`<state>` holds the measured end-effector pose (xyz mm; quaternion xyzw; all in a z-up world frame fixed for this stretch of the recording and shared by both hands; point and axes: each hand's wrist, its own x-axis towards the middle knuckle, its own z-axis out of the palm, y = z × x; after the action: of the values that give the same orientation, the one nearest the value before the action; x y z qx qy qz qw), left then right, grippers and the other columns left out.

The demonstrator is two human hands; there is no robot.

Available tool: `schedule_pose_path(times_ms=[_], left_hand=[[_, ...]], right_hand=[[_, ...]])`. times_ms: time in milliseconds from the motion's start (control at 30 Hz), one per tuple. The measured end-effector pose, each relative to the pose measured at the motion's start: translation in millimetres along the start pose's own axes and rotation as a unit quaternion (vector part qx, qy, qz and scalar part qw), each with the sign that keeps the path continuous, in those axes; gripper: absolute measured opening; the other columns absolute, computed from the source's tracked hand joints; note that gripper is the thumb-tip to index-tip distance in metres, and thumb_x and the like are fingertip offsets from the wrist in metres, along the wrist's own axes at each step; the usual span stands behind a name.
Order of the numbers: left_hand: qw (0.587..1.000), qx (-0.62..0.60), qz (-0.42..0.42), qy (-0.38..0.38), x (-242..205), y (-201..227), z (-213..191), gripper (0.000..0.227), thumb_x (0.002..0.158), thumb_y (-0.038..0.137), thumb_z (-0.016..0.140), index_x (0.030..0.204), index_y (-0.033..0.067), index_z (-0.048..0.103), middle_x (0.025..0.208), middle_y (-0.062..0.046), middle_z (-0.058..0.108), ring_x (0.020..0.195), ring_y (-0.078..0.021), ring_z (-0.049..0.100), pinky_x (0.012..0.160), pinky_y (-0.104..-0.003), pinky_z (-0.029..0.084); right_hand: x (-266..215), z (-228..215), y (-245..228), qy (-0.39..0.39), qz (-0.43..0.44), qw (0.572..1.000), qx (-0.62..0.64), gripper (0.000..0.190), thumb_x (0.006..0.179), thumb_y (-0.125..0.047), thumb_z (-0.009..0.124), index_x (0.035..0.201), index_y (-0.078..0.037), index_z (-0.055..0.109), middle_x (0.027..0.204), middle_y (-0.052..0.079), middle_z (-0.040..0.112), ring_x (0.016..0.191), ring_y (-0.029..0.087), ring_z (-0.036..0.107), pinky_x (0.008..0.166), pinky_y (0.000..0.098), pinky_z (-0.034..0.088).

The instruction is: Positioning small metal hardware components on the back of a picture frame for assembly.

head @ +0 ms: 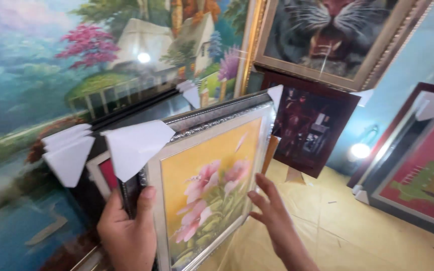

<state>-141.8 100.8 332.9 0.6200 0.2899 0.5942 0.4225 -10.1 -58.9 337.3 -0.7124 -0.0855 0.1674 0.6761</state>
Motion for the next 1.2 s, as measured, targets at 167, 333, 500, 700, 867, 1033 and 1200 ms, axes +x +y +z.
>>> schedule_pose_path(times_ms=[167,333,500,700,867,1033,1200], left_hand=[[0.978,-0.151,-0.028,-0.138,-7,30,45,0.023,0.078,0.027,0.061,0.081,0.0047,0.058,0.066,0.002,0.048,0.067,-0.0074,0.040,0.061,-0.021,0.033],[0.900,-0.305,-0.095,-0.296,-42,40,116,0.022,0.076,0.026,0.063,0.068,0.0077,0.053,0.061,0.001,0.041,0.060,-0.0106,0.037,0.058,-0.023,0.029],[0.881,-0.311,0.098,-0.344,-79,43,169,0.051,0.082,0.055,0.039,0.057,0.0128,0.026,0.052,0.005,0.021,0.050,-0.0069,0.018,0.048,-0.025,0.012],[0.847,-0.440,-0.135,-0.264,-123,41,210,0.069,0.080,0.063,0.016,0.073,0.0081,0.057,0.061,-0.008,0.057,0.067,-0.0180,0.054,0.081,-0.029,0.040],[0.693,-0.430,-0.469,-0.339,-139,6,206,0.065,0.079,0.058,0.021,0.120,0.0180,0.051,0.123,-0.003,0.048,0.109,-0.0209,0.046,0.089,-0.034,0.035],[0.640,-0.358,-0.596,-0.328,-149,-31,185,0.063,0.076,0.052,0.034,0.132,0.0237,0.038,0.146,0.003,0.027,0.127,-0.0123,0.036,0.099,-0.034,0.030],[0.610,-0.259,-0.620,-0.420,-155,-72,163,0.052,0.083,0.032,0.040,0.129,0.0090,0.044,0.118,-0.013,0.053,0.107,-0.0272,0.049,0.091,-0.040,0.037]], right_hand=[[13,-123,2,0.200,-0.064,0.967,0.147,0.058,0.078,-0.019,0.046,0.134,-0.019,0.030,0.081,0.010,0.054,0.066,0.022,0.054,0.059,0.0330,0.042],[-38,-227,0,0.269,-0.138,0.936,0.180,0.032,0.089,-0.038,0.039,0.115,-0.021,0.046,0.068,0.005,0.048,0.059,0.019,0.048,0.057,0.0337,0.041],[-84,-273,-7,0.315,-0.061,0.942,0.103,0.065,0.089,-0.056,0.012,0.135,-0.014,0.030,0.095,0.016,0.053,0.102,0.023,0.049,0.084,0.0456,0.033],[-87,-331,53,0.254,-0.063,0.923,0.281,0.064,0.098,-0.062,0.021,0.092,-0.009,0.057,0.087,0.020,0.059,0.086,0.037,0.057,0.083,0.0646,0.040],[-76,-337,129,0.232,-0.015,0.940,0.252,0.019,0.084,-0.027,0.048,0.093,-0.011,0.043,0.070,0.020,0.048,0.062,0.030,0.050,0.060,0.0456,0.042],[-77,-314,151,0.198,0.074,0.930,0.300,0.041,0.077,-0.013,0.046,0.117,-0.018,0.040,0.110,0.019,0.049,0.080,0.031,0.049,0.066,0.0369,0.038],[-69,-295,160,0.248,0.251,0.927,0.129,0.063,0.076,-0.008,0.042,0.138,-0.019,0.032,0.110,0.027,0.054,0.060,0.033,0.051,0.046,0.0368,0.037]])
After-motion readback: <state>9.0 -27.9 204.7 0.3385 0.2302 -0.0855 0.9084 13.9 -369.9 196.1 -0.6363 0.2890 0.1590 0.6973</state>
